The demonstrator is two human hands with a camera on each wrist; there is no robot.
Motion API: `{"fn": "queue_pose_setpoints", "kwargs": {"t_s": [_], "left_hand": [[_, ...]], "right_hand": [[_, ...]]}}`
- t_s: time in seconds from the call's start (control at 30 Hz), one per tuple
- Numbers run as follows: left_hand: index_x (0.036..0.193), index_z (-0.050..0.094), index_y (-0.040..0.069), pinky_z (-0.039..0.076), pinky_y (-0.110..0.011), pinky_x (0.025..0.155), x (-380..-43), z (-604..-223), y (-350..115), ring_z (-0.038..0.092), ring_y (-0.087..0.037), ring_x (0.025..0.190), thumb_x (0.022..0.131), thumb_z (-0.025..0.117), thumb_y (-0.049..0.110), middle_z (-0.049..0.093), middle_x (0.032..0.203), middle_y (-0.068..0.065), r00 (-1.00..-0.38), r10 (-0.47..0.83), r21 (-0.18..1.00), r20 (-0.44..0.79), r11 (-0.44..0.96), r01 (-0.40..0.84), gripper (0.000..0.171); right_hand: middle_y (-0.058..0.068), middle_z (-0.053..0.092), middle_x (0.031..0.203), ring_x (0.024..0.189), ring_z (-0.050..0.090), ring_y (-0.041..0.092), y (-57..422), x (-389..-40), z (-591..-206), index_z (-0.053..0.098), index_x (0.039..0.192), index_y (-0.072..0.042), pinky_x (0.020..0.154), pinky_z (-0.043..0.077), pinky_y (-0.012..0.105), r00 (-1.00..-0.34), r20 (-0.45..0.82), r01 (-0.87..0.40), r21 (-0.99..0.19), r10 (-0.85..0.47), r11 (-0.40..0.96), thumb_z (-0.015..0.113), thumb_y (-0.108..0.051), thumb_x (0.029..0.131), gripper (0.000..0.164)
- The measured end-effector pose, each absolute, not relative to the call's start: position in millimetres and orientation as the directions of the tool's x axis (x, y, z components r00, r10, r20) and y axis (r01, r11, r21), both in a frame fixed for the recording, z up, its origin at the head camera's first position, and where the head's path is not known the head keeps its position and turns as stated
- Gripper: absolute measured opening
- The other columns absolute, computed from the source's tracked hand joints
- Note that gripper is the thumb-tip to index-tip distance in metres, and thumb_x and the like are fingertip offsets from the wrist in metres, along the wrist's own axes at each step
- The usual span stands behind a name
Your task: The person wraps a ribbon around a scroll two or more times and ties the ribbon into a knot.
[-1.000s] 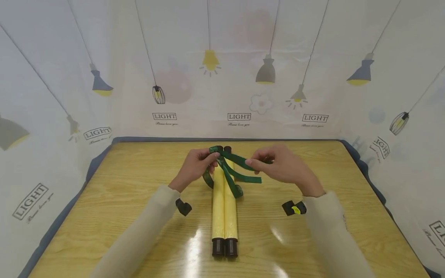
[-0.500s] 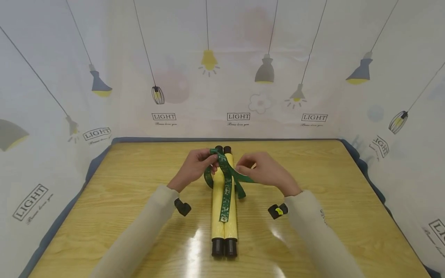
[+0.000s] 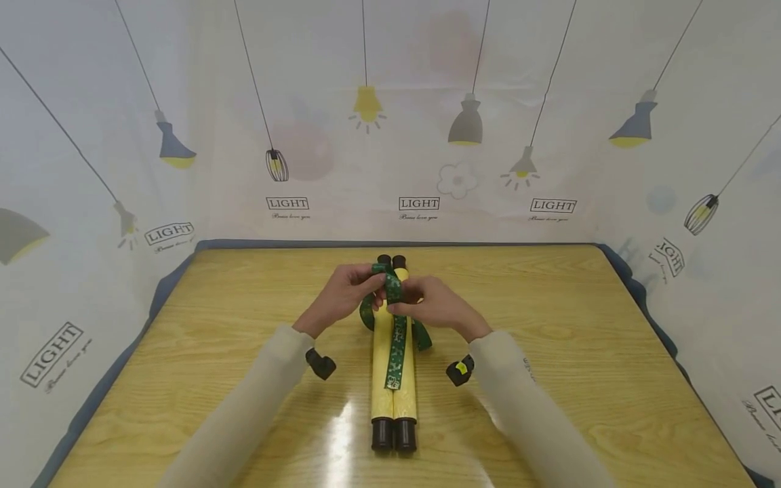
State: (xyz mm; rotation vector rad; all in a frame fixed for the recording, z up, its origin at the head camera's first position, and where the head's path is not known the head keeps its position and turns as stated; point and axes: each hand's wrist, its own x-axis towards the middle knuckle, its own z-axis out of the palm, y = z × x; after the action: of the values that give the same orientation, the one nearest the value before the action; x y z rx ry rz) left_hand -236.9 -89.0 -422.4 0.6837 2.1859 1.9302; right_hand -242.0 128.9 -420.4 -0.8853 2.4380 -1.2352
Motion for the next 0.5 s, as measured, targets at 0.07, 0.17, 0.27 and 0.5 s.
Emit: {"fn": "queue_pose_setpoints", "kwargs": {"t_s": [0.07,0.17,0.27,0.5], "left_hand": [[0.094,0.069,-0.004,0.056,-0.048,0.066,-235.9,-421.8,-89.4,0.063,-0.032,0.07,0.101,0.058,0.026,0.065,0.081,-0.018,-0.886,0.428,0.971,0.176,0.074,0.229,0.033],[0.093,0.07,-0.007,0.052,-0.059,0.07,-234.7,-421.6,-90.2,0.061,-0.042,0.074,0.101,0.058,0.03,0.066,0.083,-0.021,-0.887,0.429,0.972,0.171,0.073,0.223,0.039],[0.093,0.069,-0.011,0.051,-0.061,0.071,-234.3,-423.1,-91.4,0.059,-0.047,0.077,0.101,0.057,0.03,0.066,0.083,-0.022,-0.89,0.422,0.973,0.172,0.071,0.221,0.044],[0.114,0.07,-0.004,0.054,-0.053,0.069,-234.9,-429.8,-95.4,0.062,-0.032,0.074,0.102,0.056,0.024,0.063,0.09,-0.031,-0.897,0.399,0.974,0.19,0.04,0.224,0.034]], "right_hand": [[0.003,0.07,0.11,0.095,0.066,0.018,126.4,-242.7,-423.3,0.069,0.122,-0.011,0.077,0.055,0.034,-0.787,0.02,-0.374,-0.81,-0.616,0.451,0.062,-0.032,0.098,0.032],[0.006,0.069,0.095,0.079,0.063,0.02,126.0,-242.8,-424.6,0.069,0.121,-0.011,0.067,0.052,0.029,-0.817,-0.001,-0.301,-0.852,-0.577,0.428,0.055,-0.023,0.101,0.026],[0.008,0.06,0.074,0.063,0.053,0.023,129.1,-243.2,-424.3,0.068,0.116,-0.008,0.06,0.046,0.03,-0.831,-0.015,-0.25,-0.883,-0.556,0.398,0.05,-0.017,0.103,0.023],[0.011,0.07,0.089,0.088,0.068,0.029,144.6,-242.2,-419.7,0.063,0.119,0.003,0.084,0.054,0.042,-0.804,-0.067,-0.153,-0.937,-0.591,0.315,0.059,-0.03,0.1,0.038]]}}
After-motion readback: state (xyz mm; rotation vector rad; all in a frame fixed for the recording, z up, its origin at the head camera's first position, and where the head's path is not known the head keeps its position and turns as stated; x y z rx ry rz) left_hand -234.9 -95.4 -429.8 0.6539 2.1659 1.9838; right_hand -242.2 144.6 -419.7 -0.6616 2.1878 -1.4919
